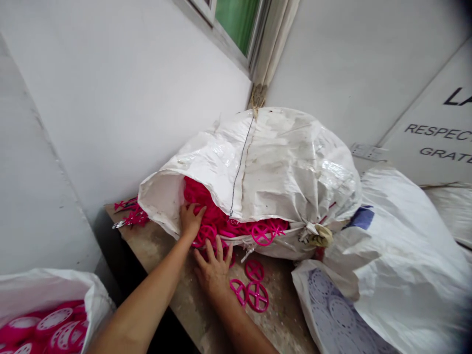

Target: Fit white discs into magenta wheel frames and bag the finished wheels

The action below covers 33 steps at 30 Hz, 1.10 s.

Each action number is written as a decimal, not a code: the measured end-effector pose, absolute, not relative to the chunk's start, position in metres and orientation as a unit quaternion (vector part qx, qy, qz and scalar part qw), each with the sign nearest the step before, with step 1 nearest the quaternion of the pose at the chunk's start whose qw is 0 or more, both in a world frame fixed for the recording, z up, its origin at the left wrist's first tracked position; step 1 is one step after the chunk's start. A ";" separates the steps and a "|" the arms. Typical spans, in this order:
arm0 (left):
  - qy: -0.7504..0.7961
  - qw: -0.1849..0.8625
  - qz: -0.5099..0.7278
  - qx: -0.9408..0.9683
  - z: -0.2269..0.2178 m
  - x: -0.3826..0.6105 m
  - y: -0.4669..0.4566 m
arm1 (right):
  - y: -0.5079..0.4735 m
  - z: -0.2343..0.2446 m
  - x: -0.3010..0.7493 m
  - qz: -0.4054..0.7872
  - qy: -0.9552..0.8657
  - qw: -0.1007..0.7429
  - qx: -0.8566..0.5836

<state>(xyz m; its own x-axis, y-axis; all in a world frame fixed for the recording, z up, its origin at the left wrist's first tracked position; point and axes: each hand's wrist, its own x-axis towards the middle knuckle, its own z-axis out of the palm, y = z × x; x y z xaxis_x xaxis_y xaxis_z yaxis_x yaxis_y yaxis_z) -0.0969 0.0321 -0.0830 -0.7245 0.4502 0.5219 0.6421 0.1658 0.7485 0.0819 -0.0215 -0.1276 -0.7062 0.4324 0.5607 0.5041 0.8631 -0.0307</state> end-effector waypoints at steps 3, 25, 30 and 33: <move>-0.743 0.100 -0.548 -0.371 -0.085 -0.078 0.024 | -0.026 -0.134 0.092 -0.075 -0.906 0.303 -0.286; -0.650 0.124 -0.514 -0.546 -0.096 0.064 -0.037 | -0.035 -0.126 0.190 -0.044 -0.873 0.329 -0.356; -0.641 0.149 -0.466 -0.591 -0.086 0.045 -0.064 | -0.070 -0.125 0.188 -0.071 -0.879 0.354 -0.313; -0.663 0.179 -0.504 -0.525 -0.079 0.007 -0.085 | -0.099 -0.122 0.161 -0.059 -0.919 0.328 -0.210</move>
